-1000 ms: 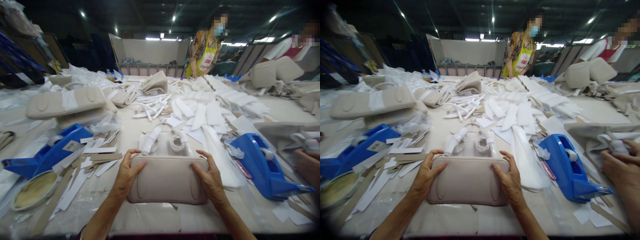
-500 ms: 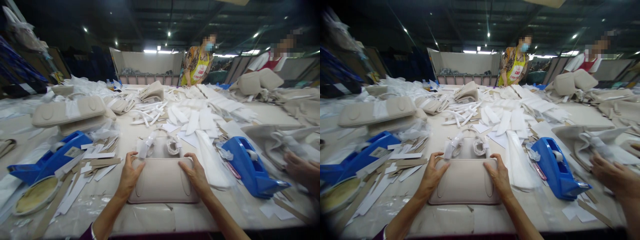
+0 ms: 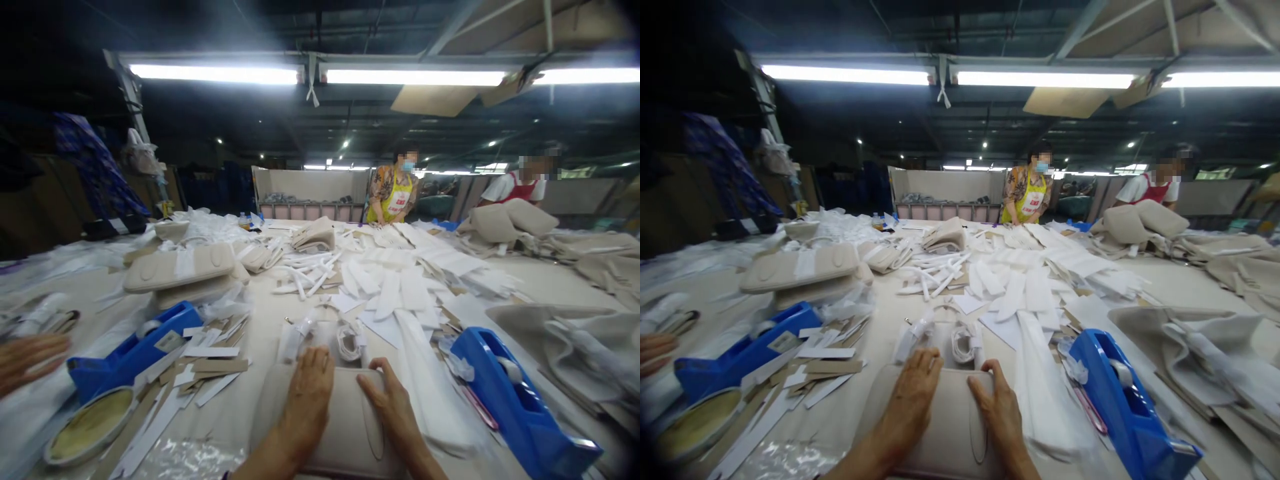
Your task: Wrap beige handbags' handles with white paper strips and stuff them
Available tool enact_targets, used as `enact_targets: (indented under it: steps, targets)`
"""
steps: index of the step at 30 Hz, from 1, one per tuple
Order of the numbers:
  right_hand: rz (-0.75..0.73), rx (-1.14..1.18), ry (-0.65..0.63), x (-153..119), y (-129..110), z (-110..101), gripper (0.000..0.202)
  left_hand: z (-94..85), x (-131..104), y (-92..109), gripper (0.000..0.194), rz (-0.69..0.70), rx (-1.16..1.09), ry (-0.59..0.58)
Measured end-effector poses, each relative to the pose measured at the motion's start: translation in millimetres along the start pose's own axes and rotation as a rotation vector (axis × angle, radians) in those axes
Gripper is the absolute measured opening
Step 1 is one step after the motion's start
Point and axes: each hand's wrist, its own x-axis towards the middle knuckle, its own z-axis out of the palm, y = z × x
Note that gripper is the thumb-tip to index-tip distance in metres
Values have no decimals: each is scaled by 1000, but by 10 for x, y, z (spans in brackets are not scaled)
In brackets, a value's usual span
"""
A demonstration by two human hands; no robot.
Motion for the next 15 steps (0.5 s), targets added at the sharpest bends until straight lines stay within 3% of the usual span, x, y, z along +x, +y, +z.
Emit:
enact_targets:
  steps: [3, 7, 9, 12, 13, 15]
  targets:
    - [1, 9, -16, -4, 14, 19, 28, 146, 193, 201, 40, 30, -5, -181]
    - [-18, -81, -116, 12, 24, -122, 23, 389, 272, 149, 34, -9, -41, -192]
    - [-118, -298, -57, 134, -55, -261, 19, 503, 251, 97, 36, -25, -52, -168]
    - [-320, -577, 201, 604, -377, -364, 19, 635, 238, 54, 34, -50, -32, -120]
    - [-364, -583, 227, 836, -530, -333, 23, 669, 241, 42, 34, -44, -21, -106]
    - [-397, -506, 106, 1367, -853, -168, 29, 748, 250, -5, 34, -3, -7, -69]
